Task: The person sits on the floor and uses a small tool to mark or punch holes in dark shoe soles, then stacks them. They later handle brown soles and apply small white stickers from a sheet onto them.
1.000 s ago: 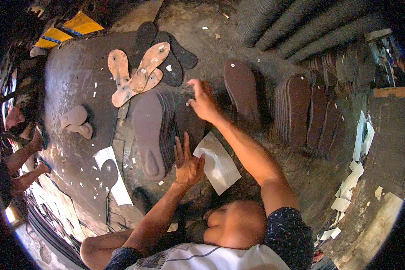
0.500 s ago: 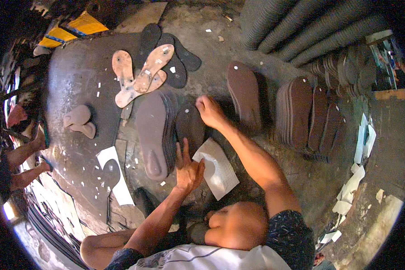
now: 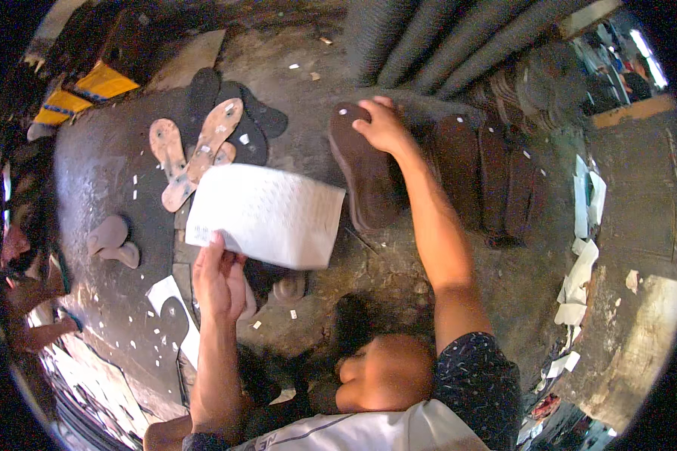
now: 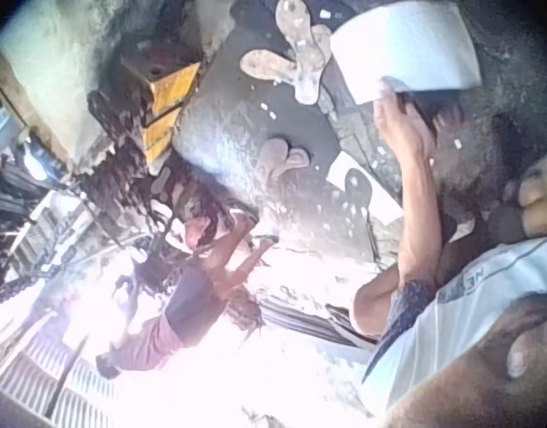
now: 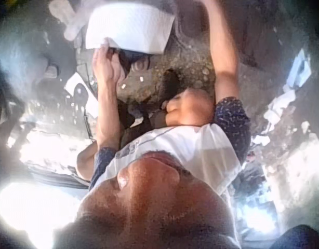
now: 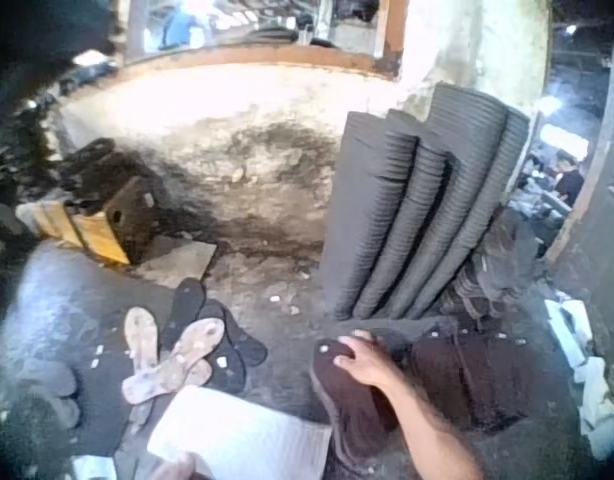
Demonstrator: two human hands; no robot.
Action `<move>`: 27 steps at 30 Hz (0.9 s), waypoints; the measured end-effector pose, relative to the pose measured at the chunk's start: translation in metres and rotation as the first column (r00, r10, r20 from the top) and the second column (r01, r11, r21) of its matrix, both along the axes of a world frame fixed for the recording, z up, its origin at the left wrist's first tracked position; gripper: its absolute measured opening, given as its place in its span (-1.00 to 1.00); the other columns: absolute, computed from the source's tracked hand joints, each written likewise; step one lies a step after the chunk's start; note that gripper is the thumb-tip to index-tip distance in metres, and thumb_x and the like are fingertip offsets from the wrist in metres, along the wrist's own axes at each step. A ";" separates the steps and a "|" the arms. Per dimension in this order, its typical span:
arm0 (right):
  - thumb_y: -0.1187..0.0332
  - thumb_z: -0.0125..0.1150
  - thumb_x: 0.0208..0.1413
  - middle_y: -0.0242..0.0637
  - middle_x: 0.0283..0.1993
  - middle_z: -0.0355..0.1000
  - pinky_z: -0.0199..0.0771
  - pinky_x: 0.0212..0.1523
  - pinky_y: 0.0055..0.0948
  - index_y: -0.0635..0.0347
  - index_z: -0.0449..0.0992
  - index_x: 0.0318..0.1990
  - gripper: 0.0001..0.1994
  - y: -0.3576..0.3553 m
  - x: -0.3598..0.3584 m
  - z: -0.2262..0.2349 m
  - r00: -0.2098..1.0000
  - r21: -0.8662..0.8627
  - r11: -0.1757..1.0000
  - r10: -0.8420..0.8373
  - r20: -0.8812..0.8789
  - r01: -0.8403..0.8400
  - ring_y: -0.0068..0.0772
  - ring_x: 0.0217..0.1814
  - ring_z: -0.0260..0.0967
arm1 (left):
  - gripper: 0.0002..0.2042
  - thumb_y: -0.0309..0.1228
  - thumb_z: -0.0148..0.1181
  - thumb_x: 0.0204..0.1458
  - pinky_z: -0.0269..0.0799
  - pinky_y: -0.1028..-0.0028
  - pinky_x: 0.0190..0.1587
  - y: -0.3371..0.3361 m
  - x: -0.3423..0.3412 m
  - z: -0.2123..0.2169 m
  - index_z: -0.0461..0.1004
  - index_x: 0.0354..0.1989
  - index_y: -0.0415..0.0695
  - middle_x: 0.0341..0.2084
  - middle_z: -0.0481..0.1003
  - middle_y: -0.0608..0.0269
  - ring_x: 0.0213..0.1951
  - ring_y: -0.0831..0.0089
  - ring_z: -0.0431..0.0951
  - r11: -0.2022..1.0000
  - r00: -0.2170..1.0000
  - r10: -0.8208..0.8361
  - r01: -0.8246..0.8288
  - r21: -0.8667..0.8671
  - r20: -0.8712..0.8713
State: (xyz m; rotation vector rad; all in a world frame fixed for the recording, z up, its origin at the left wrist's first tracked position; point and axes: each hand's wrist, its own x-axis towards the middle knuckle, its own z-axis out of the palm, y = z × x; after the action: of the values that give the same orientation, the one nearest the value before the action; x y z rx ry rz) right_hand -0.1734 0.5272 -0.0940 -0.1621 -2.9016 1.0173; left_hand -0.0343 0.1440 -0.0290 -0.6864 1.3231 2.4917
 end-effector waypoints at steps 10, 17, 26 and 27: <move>0.35 0.35 0.23 -0.13 -0.17 0.59 0.53 0.02 -0.07 0.19 0.60 -0.15 -0.86 -0.207 0.080 0.060 0.899 -0.271 0.878 0.307 -0.313 -0.394 0.02 -0.05 0.53 | -0.78 -0.34 0.21 0.38 0.45 0.37 0.09 0.035 -0.025 -0.030 0.54 0.07 -0.18 -0.03 0.59 0.31 -0.02 0.47 0.54 0.976 0.981 0.187 -0.179 0.125 -0.055; 0.37 0.38 0.19 -0.20 -0.18 0.57 0.56 -0.09 -0.13 0.12 0.59 -0.18 -0.88 -0.209 0.088 0.056 0.874 -0.106 0.921 0.312 -0.372 -0.374 -0.11 -0.10 0.54 | -0.78 -0.33 0.14 0.42 0.52 0.36 0.04 0.023 -0.017 -0.030 0.58 0.03 -0.22 -0.10 0.63 0.25 -0.14 0.50 0.59 0.994 0.975 0.082 -0.094 -0.048 -0.209; 0.47 0.38 0.17 -0.19 -0.13 0.59 0.56 -0.06 -0.13 0.19 0.53 -0.05 -0.78 -0.213 0.082 0.059 0.882 -0.350 0.851 0.238 -0.407 -0.391 -0.05 -0.06 0.55 | -0.74 -0.28 0.13 0.44 0.53 0.33 0.06 0.024 -0.028 -0.025 0.56 0.08 -0.21 -0.07 0.63 0.24 -0.09 0.47 0.61 0.994 0.978 0.105 -0.110 -0.017 -0.179; 0.48 0.38 0.17 -0.19 -0.13 0.59 0.57 -0.06 -0.13 0.18 0.52 -0.01 -0.74 -0.215 0.081 0.060 0.873 -0.310 0.866 0.245 -0.421 -0.393 -0.05 -0.06 0.56 | -0.73 -0.28 0.13 0.44 0.53 0.33 0.06 0.024 -0.028 -0.026 0.56 0.10 -0.21 -0.05 0.63 0.24 -0.08 0.46 0.62 0.994 0.978 0.097 -0.102 -0.022 -0.183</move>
State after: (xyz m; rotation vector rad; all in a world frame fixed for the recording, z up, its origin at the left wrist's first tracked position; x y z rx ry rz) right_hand -0.0920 0.3125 -0.0336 0.4750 -2.3997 1.4838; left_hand -0.0628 0.1685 -0.0553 -0.5561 1.4254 2.6735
